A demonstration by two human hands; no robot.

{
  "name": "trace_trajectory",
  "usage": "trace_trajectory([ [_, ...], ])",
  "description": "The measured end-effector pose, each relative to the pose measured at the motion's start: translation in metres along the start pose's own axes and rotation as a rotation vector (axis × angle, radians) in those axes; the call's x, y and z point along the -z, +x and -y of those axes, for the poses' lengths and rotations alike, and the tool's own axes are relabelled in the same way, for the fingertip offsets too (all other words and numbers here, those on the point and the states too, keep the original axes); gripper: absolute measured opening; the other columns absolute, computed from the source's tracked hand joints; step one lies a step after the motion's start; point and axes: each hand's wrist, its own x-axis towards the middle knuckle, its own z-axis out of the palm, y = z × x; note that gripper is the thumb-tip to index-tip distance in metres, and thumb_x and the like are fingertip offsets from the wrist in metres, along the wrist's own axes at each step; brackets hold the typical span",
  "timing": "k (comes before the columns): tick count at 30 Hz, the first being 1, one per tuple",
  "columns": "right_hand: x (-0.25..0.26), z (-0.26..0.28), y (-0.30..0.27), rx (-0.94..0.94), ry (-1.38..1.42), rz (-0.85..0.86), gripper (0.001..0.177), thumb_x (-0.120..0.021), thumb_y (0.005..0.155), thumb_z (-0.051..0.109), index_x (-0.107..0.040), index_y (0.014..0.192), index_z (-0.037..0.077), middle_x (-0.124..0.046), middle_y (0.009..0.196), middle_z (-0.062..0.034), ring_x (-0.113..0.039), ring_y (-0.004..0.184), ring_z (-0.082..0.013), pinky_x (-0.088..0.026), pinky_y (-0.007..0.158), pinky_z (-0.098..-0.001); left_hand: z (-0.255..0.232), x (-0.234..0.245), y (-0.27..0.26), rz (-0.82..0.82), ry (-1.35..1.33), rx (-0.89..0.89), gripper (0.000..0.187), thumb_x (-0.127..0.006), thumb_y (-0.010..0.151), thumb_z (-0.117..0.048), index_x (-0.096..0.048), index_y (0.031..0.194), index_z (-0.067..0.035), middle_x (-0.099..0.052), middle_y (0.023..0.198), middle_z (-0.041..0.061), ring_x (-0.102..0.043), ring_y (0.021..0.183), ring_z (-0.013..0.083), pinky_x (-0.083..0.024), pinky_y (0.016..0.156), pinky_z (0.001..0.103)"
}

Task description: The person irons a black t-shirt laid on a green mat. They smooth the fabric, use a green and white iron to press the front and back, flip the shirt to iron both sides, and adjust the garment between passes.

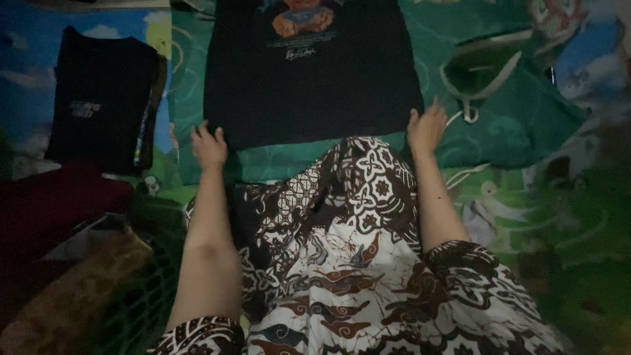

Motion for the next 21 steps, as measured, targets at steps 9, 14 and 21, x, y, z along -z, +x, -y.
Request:
trace_trajectory([
  [9, -0.021, -0.004, 0.023, -0.127, 0.523, 0.032, 0.03, -0.08, 0.096, 0.025, -0.062, 0.109, 0.004, -0.068, 0.103, -0.0135, -0.065, 0.097, -0.0289, -0.05, 0.09, -0.0385, -0.01, -0.001, 0.057, 0.025, -0.288, 0.057, 0.038, -0.069, 0.096, -0.041, -0.072, 0.109, -0.006, -0.071, 0.11, 0.021, -0.067, 0.108, 0.0397, -0.051, 0.094, 0.05],
  [14, -0.001, 0.022, 0.052, -0.202, 0.955, -0.015, 0.023, -0.077, 0.098, 0.018, -0.06, 0.11, 0.007, -0.062, 0.105, -0.0025, -0.057, 0.101, -0.0151, -0.048, 0.093, -0.0302, -0.036, 0.018, 0.089, -0.292, -0.731, -0.307, 0.021, -0.06, 0.107, -0.022, -0.068, 0.103, -0.003, -0.07, 0.1, 0.015, -0.068, 0.094, 0.0308, -0.052, 0.085, 0.041],
  [21, 0.109, 0.045, 0.054, 0.026, 1.134, -0.226, 0.013, -0.061, 0.1, 0.005, -0.058, 0.113, 0.004, -0.061, 0.144, -0.017, -0.057, 0.135, -0.0304, -0.043, 0.119, -0.0413, -0.061, 0.163, 0.015, -0.202, -1.161, -0.304, 0.02, -0.054, 0.112, -0.03, -0.058, 0.11, -0.011, -0.056, 0.118, 0.003, -0.054, 0.118, 0.0211, -0.04, 0.111, 0.036],
])
